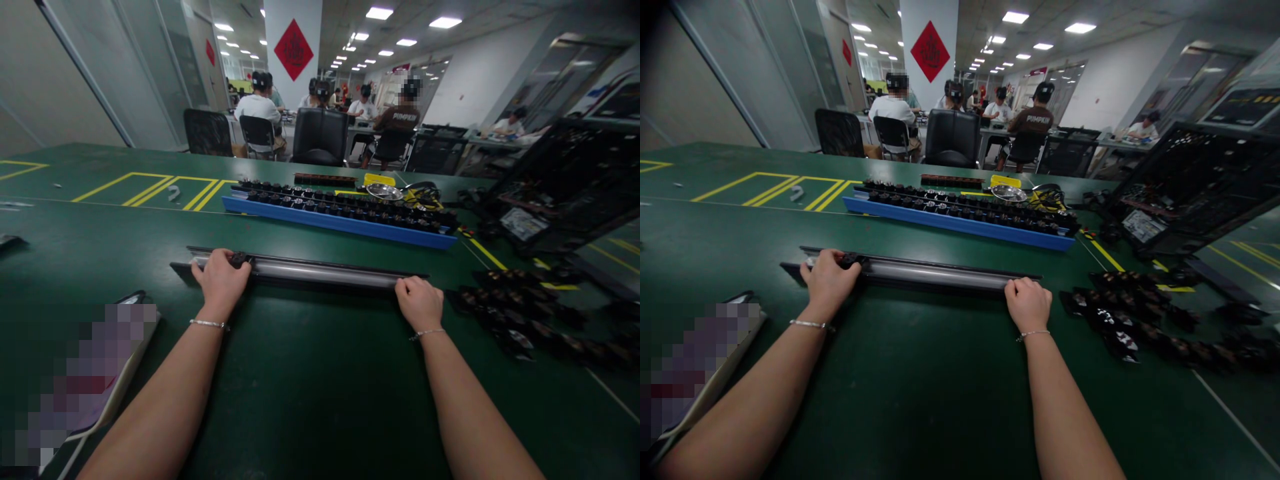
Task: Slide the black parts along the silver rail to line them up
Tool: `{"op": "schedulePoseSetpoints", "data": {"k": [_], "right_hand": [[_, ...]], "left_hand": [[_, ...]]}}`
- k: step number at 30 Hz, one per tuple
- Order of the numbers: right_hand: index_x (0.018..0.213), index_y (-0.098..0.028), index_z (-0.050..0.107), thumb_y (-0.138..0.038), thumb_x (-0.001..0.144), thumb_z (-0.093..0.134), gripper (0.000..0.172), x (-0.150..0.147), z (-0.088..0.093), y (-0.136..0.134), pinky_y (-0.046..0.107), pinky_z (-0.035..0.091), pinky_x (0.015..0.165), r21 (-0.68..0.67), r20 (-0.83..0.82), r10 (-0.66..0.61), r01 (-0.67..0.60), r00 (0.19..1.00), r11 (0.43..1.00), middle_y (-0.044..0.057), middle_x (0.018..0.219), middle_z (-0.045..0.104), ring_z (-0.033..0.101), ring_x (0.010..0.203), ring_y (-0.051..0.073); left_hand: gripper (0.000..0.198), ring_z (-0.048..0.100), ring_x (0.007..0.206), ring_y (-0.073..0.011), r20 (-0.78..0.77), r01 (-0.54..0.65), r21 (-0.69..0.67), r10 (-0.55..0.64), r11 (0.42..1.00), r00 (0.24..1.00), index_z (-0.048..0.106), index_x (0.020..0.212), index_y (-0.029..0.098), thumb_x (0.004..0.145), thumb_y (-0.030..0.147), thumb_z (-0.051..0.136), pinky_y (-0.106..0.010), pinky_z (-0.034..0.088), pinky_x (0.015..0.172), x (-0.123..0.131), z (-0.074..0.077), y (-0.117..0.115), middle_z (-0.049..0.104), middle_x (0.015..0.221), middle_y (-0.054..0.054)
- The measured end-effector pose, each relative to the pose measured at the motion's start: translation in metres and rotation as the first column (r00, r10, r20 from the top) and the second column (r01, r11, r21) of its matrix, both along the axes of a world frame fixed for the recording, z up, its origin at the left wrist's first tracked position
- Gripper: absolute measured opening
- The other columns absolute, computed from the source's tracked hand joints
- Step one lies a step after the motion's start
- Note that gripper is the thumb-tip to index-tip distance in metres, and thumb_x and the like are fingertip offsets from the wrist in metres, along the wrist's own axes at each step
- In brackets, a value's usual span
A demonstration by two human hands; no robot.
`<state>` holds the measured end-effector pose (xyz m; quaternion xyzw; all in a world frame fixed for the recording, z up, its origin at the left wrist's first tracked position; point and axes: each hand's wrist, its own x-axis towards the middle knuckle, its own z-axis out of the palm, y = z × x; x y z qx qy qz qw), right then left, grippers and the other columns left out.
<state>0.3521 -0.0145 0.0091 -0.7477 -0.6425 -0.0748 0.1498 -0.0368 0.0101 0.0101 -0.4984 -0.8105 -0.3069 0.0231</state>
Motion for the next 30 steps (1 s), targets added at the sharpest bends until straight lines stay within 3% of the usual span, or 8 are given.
{"op": "schedulePoseSetpoints", "data": {"k": [7, 17, 30], "right_hand": [[0.07, -0.017, 0.068, -0.031, 0.091, 0.035, 0.041, 0.0, -0.001, 0.0, 0.031, 0.027, 0.066, 0.008, 0.021, 0.003, -0.003, 1.0, 1.0, 0.007, 0.087, 0.067, 0.054, 0.08, 0.018], [0.07, -0.017, 0.066, -0.033, 0.092, 0.033, 0.042, 0.0, 0.001, 0.0, 0.031, 0.028, 0.069, -0.019, -0.017, 0.0, 0.0, 1.0, 1.0, 0.007, 0.086, 0.066, 0.054, 0.08, 0.018], [0.071, -0.017, 0.067, -0.032, 0.091, 0.035, 0.041, 0.001, -0.002, 0.001, 0.031, 0.025, 0.067, 0.007, -0.003, 0.002, -0.002, 1.0, 1.0, 0.007, 0.086, 0.066, 0.053, 0.08, 0.017]], "left_hand": [[0.038, 0.058, 0.101, -0.0298, -0.045, 0.035, -0.008, -0.035, 0.999, 0.998, 0.055, 0.102, 0.017, 0.071, 0.039, 0.052, -0.04, 0.04, 0.095, 0.001, 0.001, -0.001, 0.064, 0.102, -0.012], [0.034, 0.059, 0.098, -0.0281, -0.046, 0.128, -0.003, -0.128, 0.992, 0.991, 0.055, 0.098, 0.018, 0.072, 0.039, 0.056, -0.04, 0.04, 0.094, 0.011, -0.002, -0.001, 0.064, 0.1, -0.009], [0.023, 0.06, 0.097, -0.0259, -0.044, 0.367, 0.017, -0.366, 0.93, 0.93, 0.055, 0.095, 0.018, 0.076, 0.032, 0.055, -0.042, 0.042, 0.093, 0.027, -0.001, -0.007, 0.065, 0.096, -0.008]]}}
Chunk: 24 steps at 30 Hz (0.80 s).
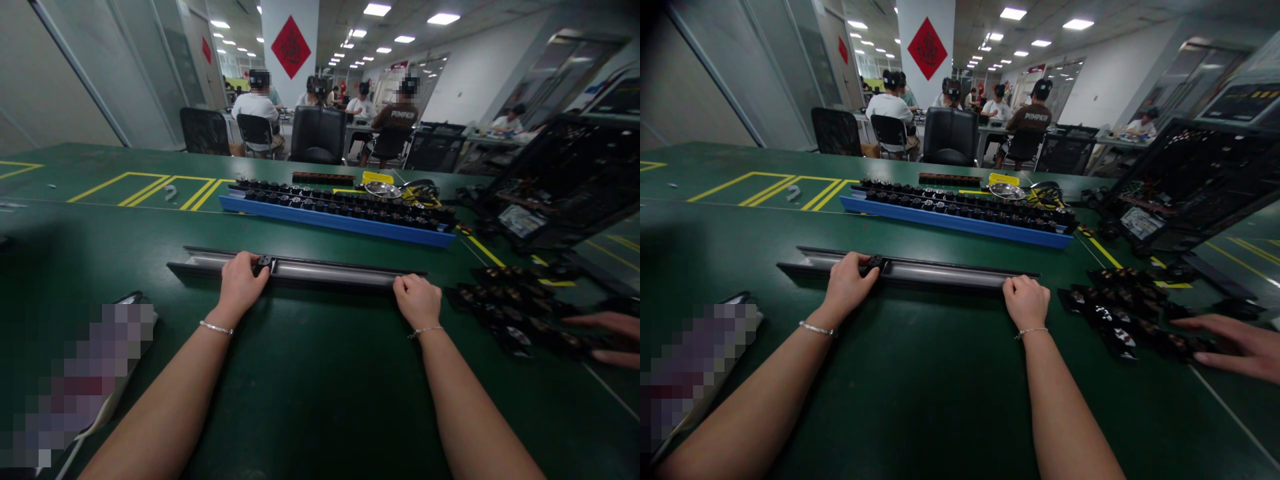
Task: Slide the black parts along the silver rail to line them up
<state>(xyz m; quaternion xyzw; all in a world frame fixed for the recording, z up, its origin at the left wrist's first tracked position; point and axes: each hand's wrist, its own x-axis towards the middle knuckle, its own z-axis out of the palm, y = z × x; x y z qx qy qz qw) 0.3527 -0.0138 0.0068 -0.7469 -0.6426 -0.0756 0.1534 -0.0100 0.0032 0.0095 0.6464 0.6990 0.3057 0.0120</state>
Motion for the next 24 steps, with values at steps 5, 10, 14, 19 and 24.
{"op": "schedulePoseSetpoints", "data": {"k": [5, 10, 14, 19, 24], "right_hand": [[0.07, -0.016, 0.066, -0.03, 0.091, 0.037, 0.039, -0.002, 0.001, -0.001, 0.031, 0.022, 0.066, 0.001, 0.01, -0.011, 0.011, 1.0, 1.0, 0.006, 0.087, 0.066, 0.052, 0.079, 0.016], [0.07, -0.016, 0.065, -0.031, 0.091, 0.036, 0.039, -0.003, 0.003, -0.001, 0.031, 0.023, 0.067, -0.022, -0.002, -0.018, 0.018, 1.0, 1.0, 0.006, 0.086, 0.066, 0.053, 0.081, 0.017], [0.069, -0.016, 0.065, -0.032, 0.092, 0.035, 0.04, -0.002, 0.004, -0.001, 0.031, 0.024, 0.068, -0.029, -0.007, -0.013, 0.012, 1.0, 1.0, 0.006, 0.086, 0.066, 0.053, 0.081, 0.017], [0.07, -0.016, 0.066, -0.031, 0.092, 0.036, 0.04, -0.002, 0.002, -0.001, 0.031, 0.024, 0.068, -0.023, -0.012, -0.014, 0.014, 1.0, 1.0, 0.006, 0.086, 0.066, 0.053, 0.081, 0.017], [0.07, -0.016, 0.065, -0.031, 0.091, 0.036, 0.039, -0.002, 0.002, -0.001, 0.031, 0.025, 0.069, -0.006, -0.015, -0.007, 0.007, 1.0, 1.0, 0.006, 0.086, 0.066, 0.053, 0.08, 0.017]], "left_hand": [[0.022, 0.06, 0.097, -0.0273, -0.001, 0.076, 0.008, -0.076, 0.997, 0.997, 0.055, 0.095, 0.018, 0.078, 0.032, 0.053, -0.045, 0.044, 0.091, -0.001, -0.002, 0.0, 0.065, 0.098, -0.009], [0.023, 0.06, 0.098, -0.0266, -0.017, 0.157, 0.034, -0.156, 0.987, 0.988, 0.056, 0.098, 0.018, 0.078, 0.03, 0.053, -0.044, 0.045, 0.092, 0.005, -0.003, -0.002, 0.066, 0.1, -0.009], [0.027, 0.061, 0.098, -0.0265, -0.023, 0.207, 0.03, -0.206, 0.978, 0.978, 0.057, 0.102, 0.016, 0.078, 0.029, 0.053, -0.044, 0.046, 0.092, 0.011, -0.002, -0.005, 0.066, 0.102, -0.011], [0.028, 0.062, 0.098, -0.0257, -0.026, 0.218, 0.014, -0.218, 0.976, 0.976, 0.057, 0.103, 0.016, 0.079, 0.028, 0.053, -0.042, 0.046, 0.092, 0.012, -0.001, -0.005, 0.066, 0.102, -0.01], [0.028, 0.062, 0.098, -0.0254, -0.026, 0.227, 0.007, -0.227, 0.974, 0.974, 0.057, 0.104, 0.018, 0.078, 0.029, 0.053, -0.042, 0.046, 0.092, 0.013, 0.001, -0.006, 0.066, 0.103, -0.009]]}}
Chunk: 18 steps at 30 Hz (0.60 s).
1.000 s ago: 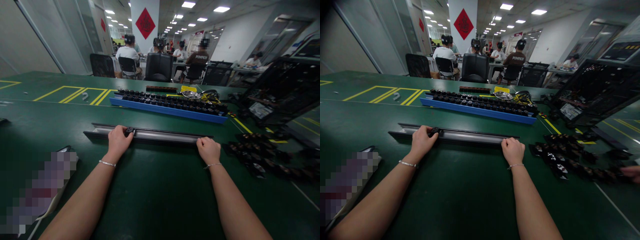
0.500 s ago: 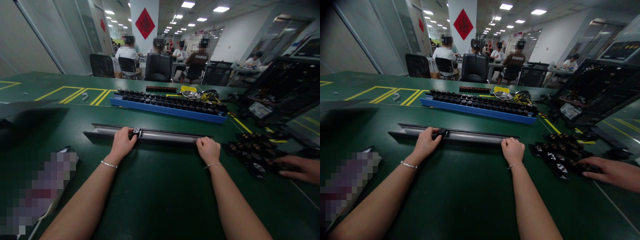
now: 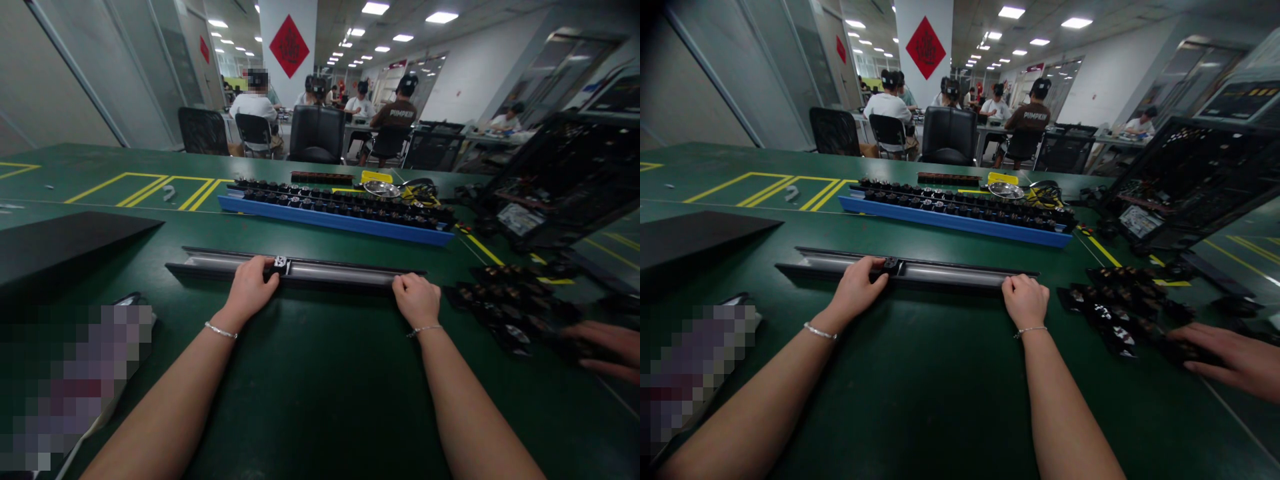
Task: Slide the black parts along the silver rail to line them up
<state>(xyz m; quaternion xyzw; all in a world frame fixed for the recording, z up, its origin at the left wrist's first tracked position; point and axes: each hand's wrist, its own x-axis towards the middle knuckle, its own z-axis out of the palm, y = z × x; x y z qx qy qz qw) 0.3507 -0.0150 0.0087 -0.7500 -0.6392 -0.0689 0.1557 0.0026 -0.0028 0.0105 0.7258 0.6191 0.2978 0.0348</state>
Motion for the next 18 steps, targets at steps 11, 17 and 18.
{"op": "schedulePoseSetpoints", "data": {"k": [11, 17, 18], "right_hand": [[0.068, -0.016, 0.064, -0.031, 0.091, 0.037, 0.039, 0.0015, -0.0025, 0.0014, 0.031, 0.022, 0.065, 0.019, 0.035, -0.008, 0.007, 0.999, 1.0, 0.006, 0.084, 0.066, 0.053, 0.079, 0.016], [0.068, -0.017, 0.065, -0.031, 0.091, 0.037, 0.039, 0.002, -0.0024, 0.0013, 0.03, 0.023, 0.067, 0.013, 0.019, -0.002, 0.002, 1.0, 1.0, 0.005, 0.084, 0.065, 0.052, 0.08, 0.016], [0.068, -0.017, 0.065, -0.031, 0.091, 0.037, 0.039, 0.0019, -0.0021, 0.0013, 0.03, 0.023, 0.067, 0.009, 0.016, -0.003, 0.003, 1.0, 1.0, 0.005, 0.084, 0.065, 0.052, 0.08, 0.016]], "left_hand": [[0.031, 0.064, 0.096, -0.0236, 0.039, 0.043, -0.003, -0.043, 0.999, 0.998, 0.061, 0.107, 0.018, 0.08, 0.027, 0.051, -0.04, 0.048, 0.091, -0.0006, 0.0008, 0.0014, 0.069, 0.102, -0.008], [0.034, 0.065, 0.093, -0.0226, 0.061, 0.042, -0.032, -0.04, 0.999, 0.997, 0.063, 0.11, 0.018, 0.08, 0.028, 0.05, -0.038, 0.049, 0.091, 0.0003, 0.0036, -0.0006, 0.071, 0.103, -0.007], [0.034, 0.065, 0.093, -0.0227, 0.064, 0.042, -0.035, -0.04, 0.999, 0.997, 0.063, 0.109, 0.018, 0.08, 0.028, 0.05, -0.038, 0.049, 0.091, 0.0005, 0.0046, -0.0011, 0.071, 0.103, -0.007]]}}
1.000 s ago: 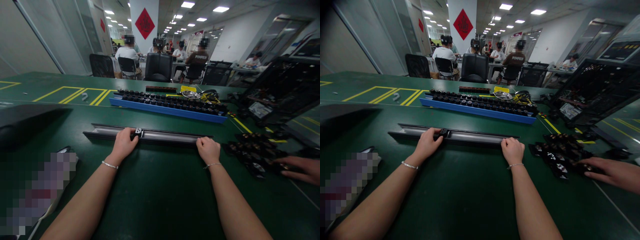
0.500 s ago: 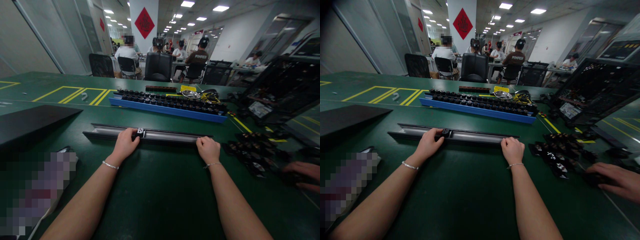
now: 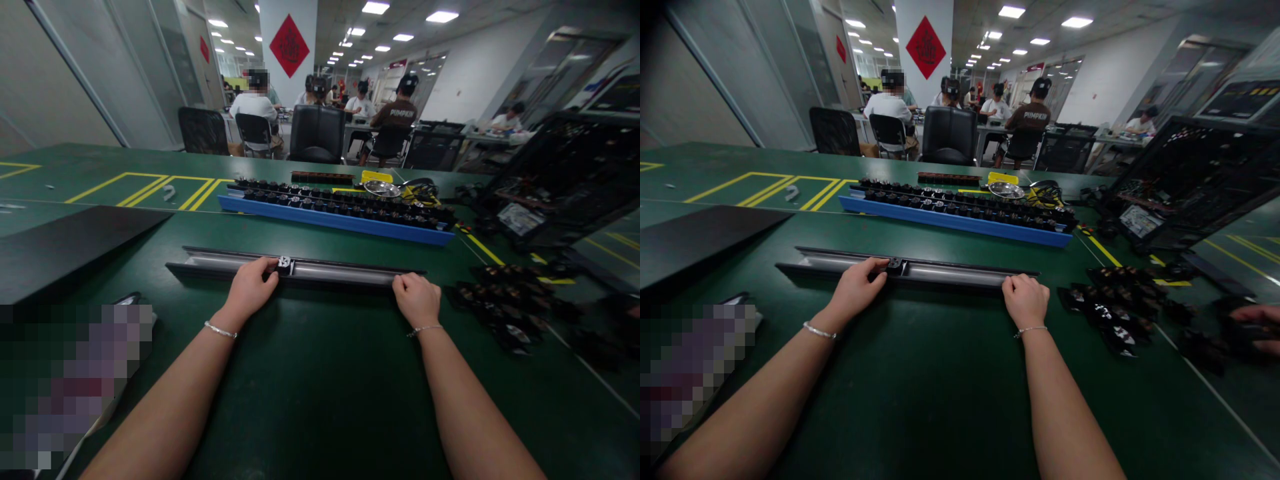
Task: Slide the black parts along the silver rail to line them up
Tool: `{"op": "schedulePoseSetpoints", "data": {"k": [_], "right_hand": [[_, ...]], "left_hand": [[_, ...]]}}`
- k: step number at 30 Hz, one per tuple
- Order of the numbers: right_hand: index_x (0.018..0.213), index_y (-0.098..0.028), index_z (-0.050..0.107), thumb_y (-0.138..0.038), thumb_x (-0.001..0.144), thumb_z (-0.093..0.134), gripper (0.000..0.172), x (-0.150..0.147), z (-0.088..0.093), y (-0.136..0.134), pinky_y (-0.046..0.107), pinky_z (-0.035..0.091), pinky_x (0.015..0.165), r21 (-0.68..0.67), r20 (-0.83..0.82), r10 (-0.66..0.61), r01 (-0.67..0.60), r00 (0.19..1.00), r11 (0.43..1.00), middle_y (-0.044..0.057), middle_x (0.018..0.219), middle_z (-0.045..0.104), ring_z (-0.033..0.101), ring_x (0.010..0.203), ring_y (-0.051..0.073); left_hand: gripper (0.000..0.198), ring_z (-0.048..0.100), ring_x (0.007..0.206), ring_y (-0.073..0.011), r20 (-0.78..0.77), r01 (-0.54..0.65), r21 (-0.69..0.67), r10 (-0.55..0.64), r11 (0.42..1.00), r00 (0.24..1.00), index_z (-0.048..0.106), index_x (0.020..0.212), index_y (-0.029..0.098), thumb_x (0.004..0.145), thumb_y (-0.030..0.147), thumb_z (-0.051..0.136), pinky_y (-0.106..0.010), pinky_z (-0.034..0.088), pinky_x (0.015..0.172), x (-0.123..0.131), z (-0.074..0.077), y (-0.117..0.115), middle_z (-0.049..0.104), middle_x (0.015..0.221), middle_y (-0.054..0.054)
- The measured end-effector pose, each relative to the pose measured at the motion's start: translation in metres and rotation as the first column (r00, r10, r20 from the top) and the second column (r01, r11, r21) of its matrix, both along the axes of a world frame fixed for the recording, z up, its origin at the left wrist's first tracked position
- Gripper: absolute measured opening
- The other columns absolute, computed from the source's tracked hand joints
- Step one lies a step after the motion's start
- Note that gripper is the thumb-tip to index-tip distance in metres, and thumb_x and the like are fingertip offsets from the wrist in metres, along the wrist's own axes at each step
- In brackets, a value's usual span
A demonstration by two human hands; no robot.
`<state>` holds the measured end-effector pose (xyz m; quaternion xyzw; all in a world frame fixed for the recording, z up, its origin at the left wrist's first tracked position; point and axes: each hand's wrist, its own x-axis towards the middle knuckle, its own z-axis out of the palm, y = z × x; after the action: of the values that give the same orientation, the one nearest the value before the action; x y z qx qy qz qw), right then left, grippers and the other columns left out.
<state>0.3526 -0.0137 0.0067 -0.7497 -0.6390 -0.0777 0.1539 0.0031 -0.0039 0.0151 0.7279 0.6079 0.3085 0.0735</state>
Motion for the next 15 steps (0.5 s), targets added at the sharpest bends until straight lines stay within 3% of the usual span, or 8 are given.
{"op": "schedulePoseSetpoints", "data": {"k": [15], "right_hand": [[0.07, -0.017, 0.067, -0.032, 0.091, 0.036, 0.04, -0.0004, 0.0015, -0.0007, 0.031, 0.024, 0.067, -0.007, -0.013, 0.006, -0.006, 1.0, 1.0, 0.007, 0.086, 0.065, 0.052, 0.081, 0.017]], "left_hand": [[0.026, 0.066, 0.098, -0.0202, 0.121, 0.05, -0.052, -0.043, 0.997, 0.992, 0.061, 0.099, 0.022, 0.075, 0.019, 0.05, -0.038, 0.049, 0.093, -0.0007, 0.0003, 0.0018, 0.072, 0.101, -0.004]]}}
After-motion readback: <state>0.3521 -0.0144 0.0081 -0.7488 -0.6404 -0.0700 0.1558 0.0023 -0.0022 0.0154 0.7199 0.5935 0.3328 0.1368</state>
